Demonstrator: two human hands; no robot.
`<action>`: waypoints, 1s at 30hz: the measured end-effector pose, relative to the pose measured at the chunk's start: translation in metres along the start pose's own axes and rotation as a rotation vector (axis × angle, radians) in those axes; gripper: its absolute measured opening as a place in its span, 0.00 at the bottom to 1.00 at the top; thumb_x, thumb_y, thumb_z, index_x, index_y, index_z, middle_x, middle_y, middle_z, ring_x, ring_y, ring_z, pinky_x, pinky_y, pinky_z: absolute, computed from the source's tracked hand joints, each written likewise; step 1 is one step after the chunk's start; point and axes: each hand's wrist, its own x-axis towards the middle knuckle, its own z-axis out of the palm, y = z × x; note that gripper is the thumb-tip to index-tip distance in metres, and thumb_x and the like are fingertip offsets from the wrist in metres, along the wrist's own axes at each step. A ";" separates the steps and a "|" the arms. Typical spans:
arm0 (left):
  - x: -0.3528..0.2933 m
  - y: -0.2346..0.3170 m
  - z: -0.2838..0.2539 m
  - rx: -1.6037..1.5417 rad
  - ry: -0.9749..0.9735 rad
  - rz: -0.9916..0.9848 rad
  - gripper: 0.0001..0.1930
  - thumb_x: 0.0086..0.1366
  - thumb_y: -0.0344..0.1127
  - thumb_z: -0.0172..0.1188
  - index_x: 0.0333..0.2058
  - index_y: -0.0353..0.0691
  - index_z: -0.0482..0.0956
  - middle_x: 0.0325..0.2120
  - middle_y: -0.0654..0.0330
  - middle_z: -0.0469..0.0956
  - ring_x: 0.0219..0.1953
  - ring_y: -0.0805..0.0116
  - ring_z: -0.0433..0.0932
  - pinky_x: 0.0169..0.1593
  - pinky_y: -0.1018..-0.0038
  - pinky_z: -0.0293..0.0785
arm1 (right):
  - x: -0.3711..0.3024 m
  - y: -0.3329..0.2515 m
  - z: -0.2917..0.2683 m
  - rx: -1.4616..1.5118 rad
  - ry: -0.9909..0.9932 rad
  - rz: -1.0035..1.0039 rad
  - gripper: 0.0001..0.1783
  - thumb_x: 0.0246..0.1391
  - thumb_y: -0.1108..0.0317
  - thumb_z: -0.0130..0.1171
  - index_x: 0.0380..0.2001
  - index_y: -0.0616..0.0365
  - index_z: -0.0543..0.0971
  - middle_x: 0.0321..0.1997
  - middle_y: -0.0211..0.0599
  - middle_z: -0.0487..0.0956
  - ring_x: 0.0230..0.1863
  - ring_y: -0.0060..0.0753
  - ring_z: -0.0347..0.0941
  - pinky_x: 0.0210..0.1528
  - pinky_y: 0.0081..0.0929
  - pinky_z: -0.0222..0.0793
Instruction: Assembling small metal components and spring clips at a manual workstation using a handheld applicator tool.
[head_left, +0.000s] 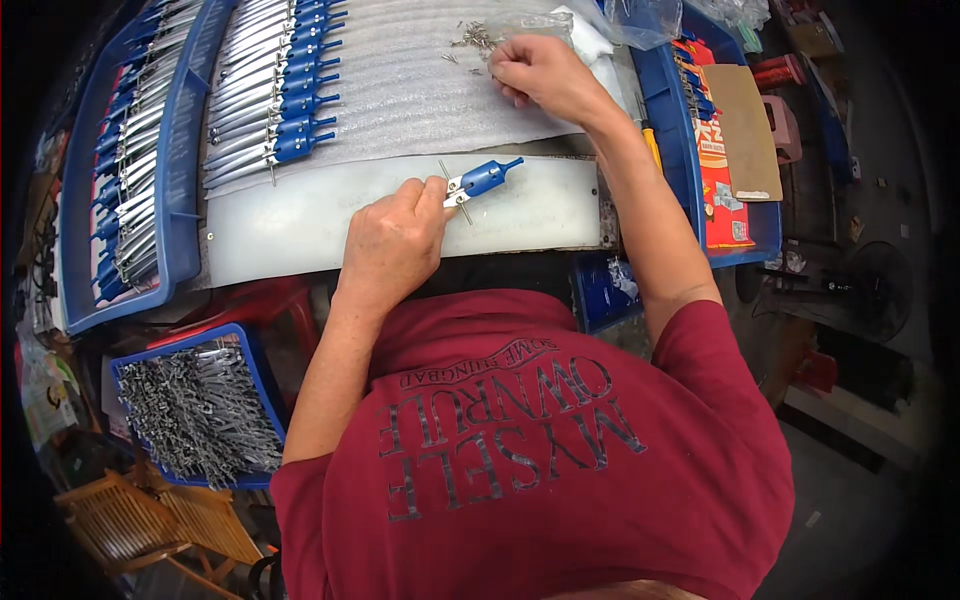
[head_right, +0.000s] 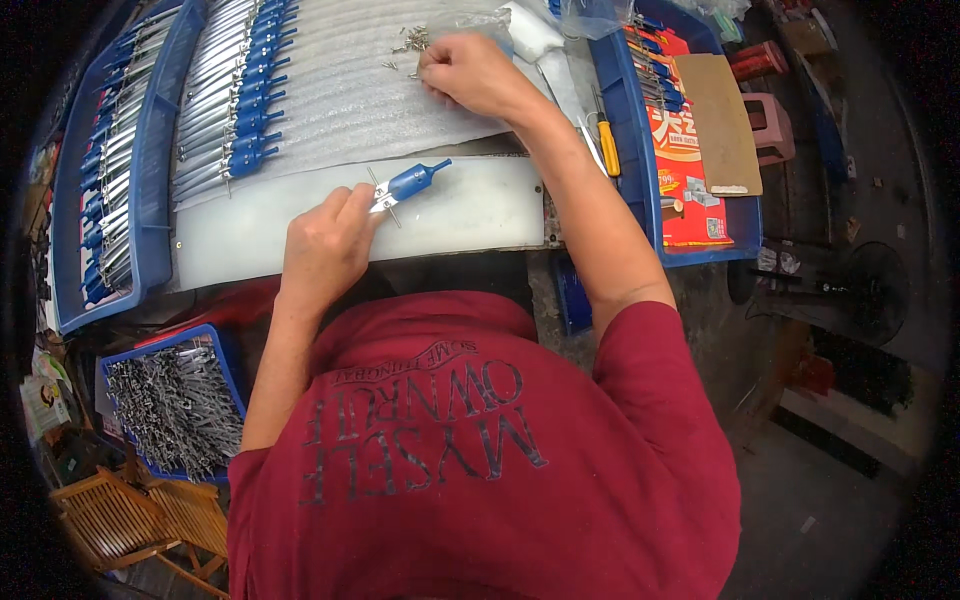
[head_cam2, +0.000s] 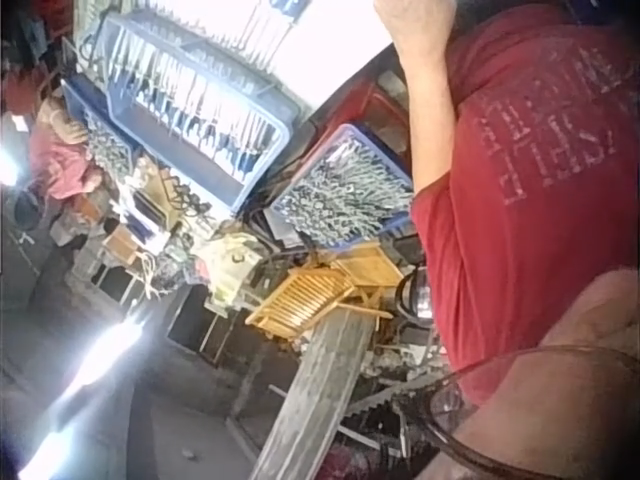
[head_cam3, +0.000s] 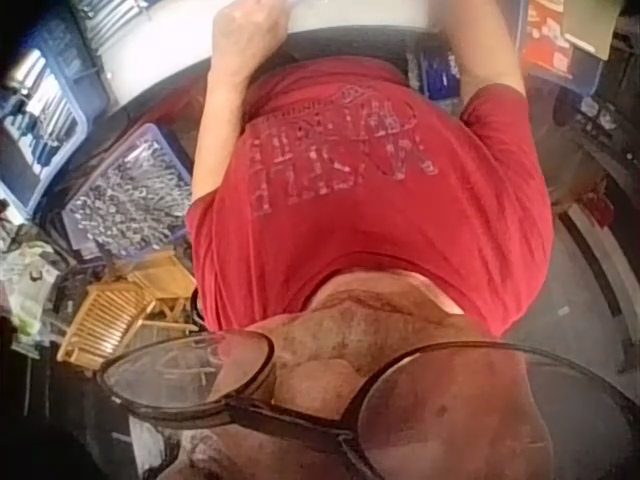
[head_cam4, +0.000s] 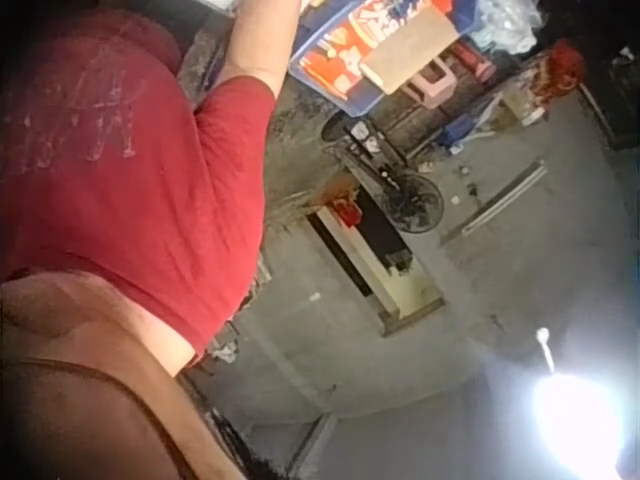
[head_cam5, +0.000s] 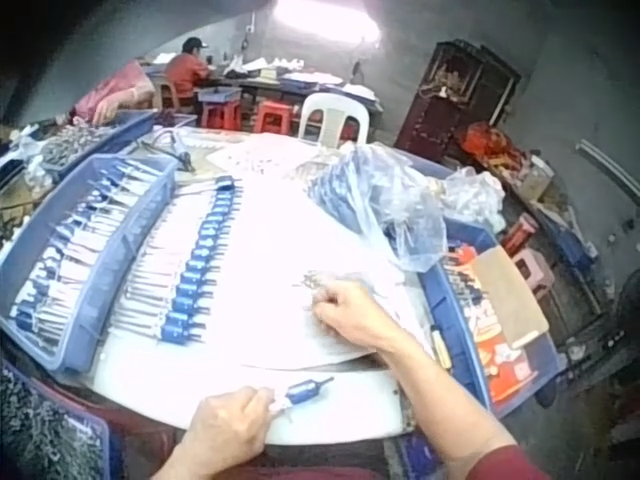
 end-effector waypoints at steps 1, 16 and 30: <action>0.000 0.000 0.000 0.003 0.004 0.004 0.07 0.49 0.31 0.53 0.27 0.37 0.66 0.16 0.59 0.65 0.16 0.63 0.70 0.19 0.70 0.66 | -0.009 -0.002 0.000 0.229 -0.049 0.045 0.06 0.45 0.70 0.49 0.24 0.63 0.71 0.18 0.28 0.70 0.21 0.14 0.64 0.23 0.13 0.63; -0.002 0.000 0.002 0.005 0.001 -0.018 0.07 0.50 0.32 0.52 0.28 0.38 0.66 0.16 0.58 0.65 0.16 0.61 0.69 0.18 0.70 0.66 | -0.089 -0.010 0.034 0.085 0.136 -0.334 0.04 0.44 0.74 0.51 0.23 0.64 0.69 0.31 0.34 0.69 0.33 0.23 0.63 0.34 0.17 0.59; -0.002 -0.001 0.001 -0.032 0.010 -0.024 0.07 0.50 0.32 0.53 0.27 0.38 0.66 0.16 0.58 0.65 0.16 0.60 0.70 0.18 0.69 0.66 | -0.093 -0.004 0.050 -0.129 0.337 -0.419 0.04 0.39 0.77 0.53 0.22 0.63 0.70 0.31 0.39 0.70 0.33 0.33 0.66 0.35 0.23 0.61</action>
